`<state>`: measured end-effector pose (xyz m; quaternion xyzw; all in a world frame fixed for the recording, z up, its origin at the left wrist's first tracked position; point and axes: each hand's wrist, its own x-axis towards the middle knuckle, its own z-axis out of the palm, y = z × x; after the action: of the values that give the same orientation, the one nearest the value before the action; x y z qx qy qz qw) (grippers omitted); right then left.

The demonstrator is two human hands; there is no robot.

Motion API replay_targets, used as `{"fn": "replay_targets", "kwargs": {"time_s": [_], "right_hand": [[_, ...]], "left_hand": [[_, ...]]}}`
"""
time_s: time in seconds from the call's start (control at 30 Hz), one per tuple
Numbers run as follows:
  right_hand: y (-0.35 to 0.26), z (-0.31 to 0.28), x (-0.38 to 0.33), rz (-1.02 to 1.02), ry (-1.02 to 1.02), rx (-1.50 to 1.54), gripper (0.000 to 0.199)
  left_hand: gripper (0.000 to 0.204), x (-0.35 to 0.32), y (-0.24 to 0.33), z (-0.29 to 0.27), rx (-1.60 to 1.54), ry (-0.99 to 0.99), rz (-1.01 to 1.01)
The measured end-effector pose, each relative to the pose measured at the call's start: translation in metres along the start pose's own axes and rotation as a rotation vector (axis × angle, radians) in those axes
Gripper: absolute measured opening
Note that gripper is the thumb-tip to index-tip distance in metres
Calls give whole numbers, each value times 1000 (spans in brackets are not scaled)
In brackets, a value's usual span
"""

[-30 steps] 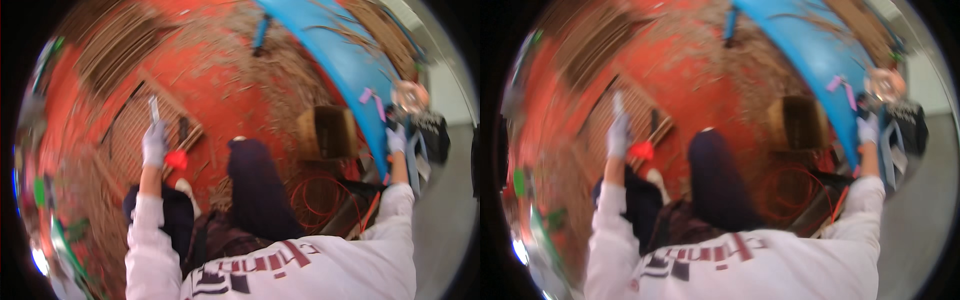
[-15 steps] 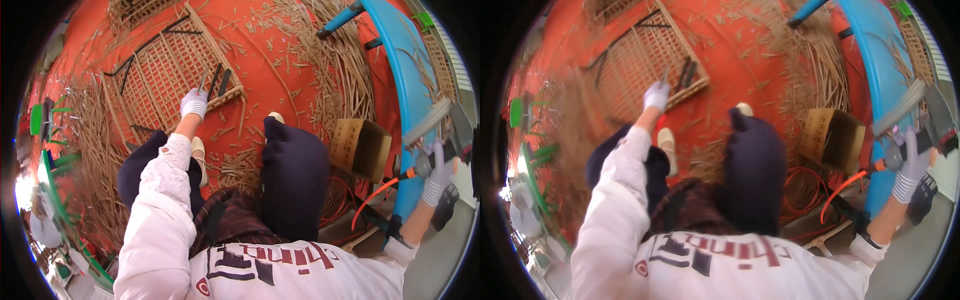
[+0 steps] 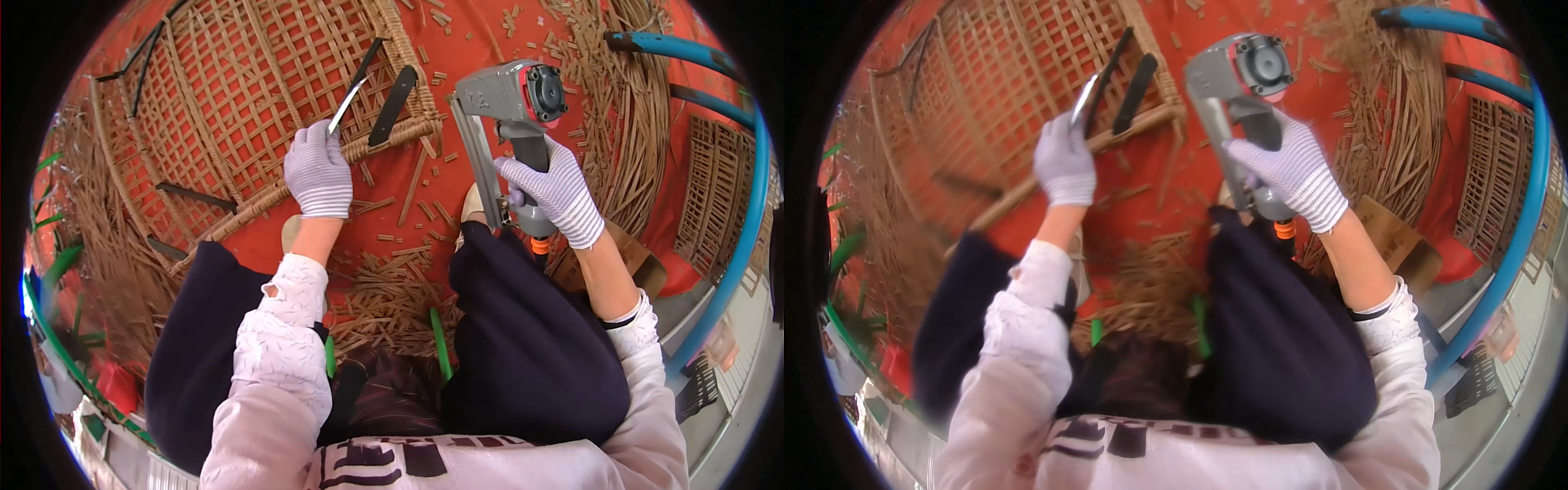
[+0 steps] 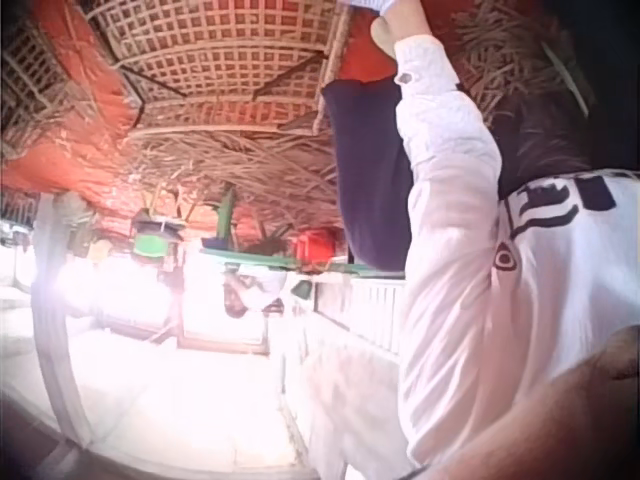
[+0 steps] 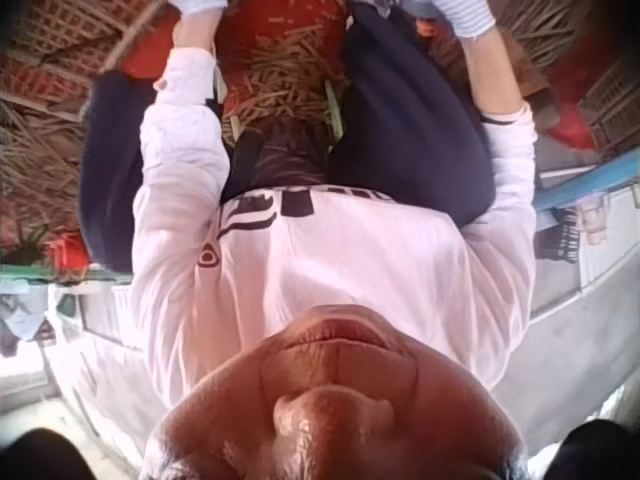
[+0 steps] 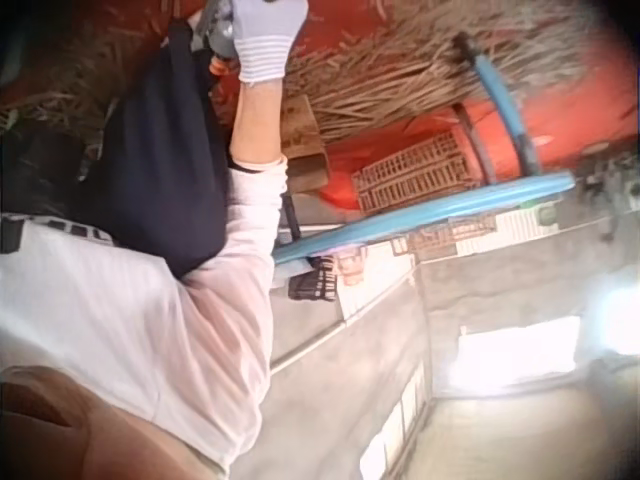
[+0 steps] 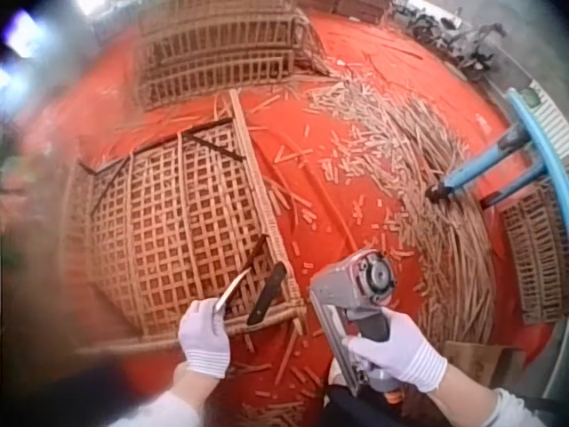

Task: The recorder is manually weaving bamboo or wicker strips onto a structural frame to manufacture a furniture component.

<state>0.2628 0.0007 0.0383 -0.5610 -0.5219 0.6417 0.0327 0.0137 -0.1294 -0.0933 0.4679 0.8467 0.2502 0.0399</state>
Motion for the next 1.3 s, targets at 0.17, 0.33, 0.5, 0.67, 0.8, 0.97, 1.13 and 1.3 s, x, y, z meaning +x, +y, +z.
{"fn": "replay_targets", "kwargs": {"time_s": [0.17, 0.33, 0.5, 0.67, 0.8, 0.97, 1.13, 1.3], "right_hand": [[8, 9, 4, 88, 8, -33, 42], [7, 10, 1, 124, 19, -3, 42], [4, 14, 0, 107, -19, -21, 42], [-1, 19, 0, 95, -20, -31, 42], [-7, 22, 2, 106, -34, -66, 37], [-18, 23, 6, 182, -52, -138, 32], [-40, 17, 11, 313, -103, -14, 34], [-55, 20, 19, 406, -77, -30, 32]], "left_hand": [[14, 0, -9, 9, 101, -124, 111], [15, 0, -8, 13, 126, -120, 52], [18, -1, -3, 11, 155, -153, 5], [18, -1, -4, 12, 152, -121, 3], [16, 0, -5, 13, 165, -120, 13], [14, -2, -5, 14, 161, -121, -11], [12, -3, -8, 16, 138, -120, -34], [12, -1, -11, 18, 144, -120, -51]]}}
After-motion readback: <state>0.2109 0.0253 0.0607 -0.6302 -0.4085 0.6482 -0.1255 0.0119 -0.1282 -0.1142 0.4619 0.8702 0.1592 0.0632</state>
